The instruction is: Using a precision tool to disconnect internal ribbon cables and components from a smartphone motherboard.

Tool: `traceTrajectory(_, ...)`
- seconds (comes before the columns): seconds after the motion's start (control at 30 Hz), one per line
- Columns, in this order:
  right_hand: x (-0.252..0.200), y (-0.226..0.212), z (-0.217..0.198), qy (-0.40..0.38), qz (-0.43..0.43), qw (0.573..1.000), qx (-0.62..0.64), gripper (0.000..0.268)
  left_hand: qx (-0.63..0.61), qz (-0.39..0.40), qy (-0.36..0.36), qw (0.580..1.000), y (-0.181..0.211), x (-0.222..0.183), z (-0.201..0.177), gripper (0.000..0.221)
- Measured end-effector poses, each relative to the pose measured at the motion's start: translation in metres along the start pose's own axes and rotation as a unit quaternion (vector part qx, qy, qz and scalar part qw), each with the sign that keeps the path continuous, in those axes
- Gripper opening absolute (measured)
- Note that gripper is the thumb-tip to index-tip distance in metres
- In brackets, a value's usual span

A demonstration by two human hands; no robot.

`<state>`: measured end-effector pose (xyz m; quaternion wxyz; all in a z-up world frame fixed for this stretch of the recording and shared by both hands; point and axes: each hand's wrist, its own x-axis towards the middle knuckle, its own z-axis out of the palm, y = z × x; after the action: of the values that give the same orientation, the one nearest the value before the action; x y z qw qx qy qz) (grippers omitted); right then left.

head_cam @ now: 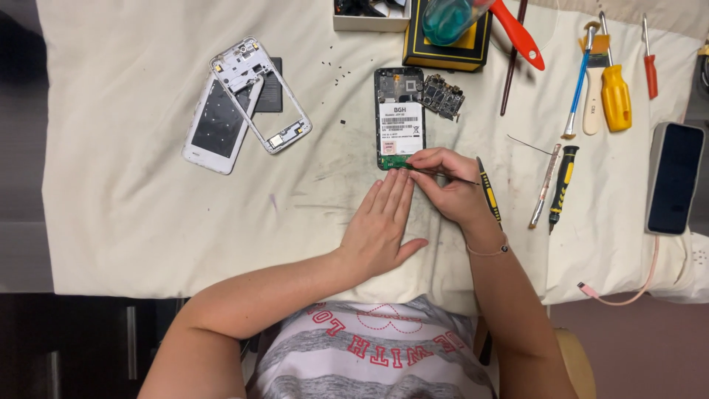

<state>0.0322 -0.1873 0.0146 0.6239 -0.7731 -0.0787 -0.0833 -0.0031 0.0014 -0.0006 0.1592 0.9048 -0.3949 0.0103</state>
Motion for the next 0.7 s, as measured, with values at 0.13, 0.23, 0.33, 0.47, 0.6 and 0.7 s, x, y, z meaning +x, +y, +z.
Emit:
traceTrajectory(0.13,-0.0026,0.006,-0.0024,0.006,0.001,1.0,-0.01,0.011,0.009,0.007,-0.007,1.0,0.0003,0.0009,-0.0025,0.103)
traceTrajectory(0.23,-0.0014,0.0037,-0.0039,0.002,0.008,1.0,-0.003,0.014,0.012,0.007,-0.022,1.0,0.0012,0.0026,-0.0054,0.101)
traceTrajectory(0.33,-0.0021,0.0014,-0.0035,-0.009,0.002,1.0,-0.018,0.01,0.019,0.007,-0.029,0.999,0.0015,0.0011,-0.0051,0.102)
traceTrajectory(0.47,-0.0006,0.0001,-0.0042,-0.009,0.004,1.0,-0.016,0.01,0.021,0.009,-0.033,0.999,0.0004,0.0025,-0.0039,0.102)
traceTrajectory(0.6,-0.0011,-0.0006,-0.0051,-0.009,0.016,1.0,-0.012,0.009,0.024,0.005,-0.04,0.999,0.0013,0.0026,-0.0053,0.103)
traceTrajectory(0.7,-0.0015,0.0048,-0.0016,0.006,0.017,1.0,-0.001,0.015,0.027,0.005,-0.044,0.999,0.0011,0.0027,-0.0044,0.103)
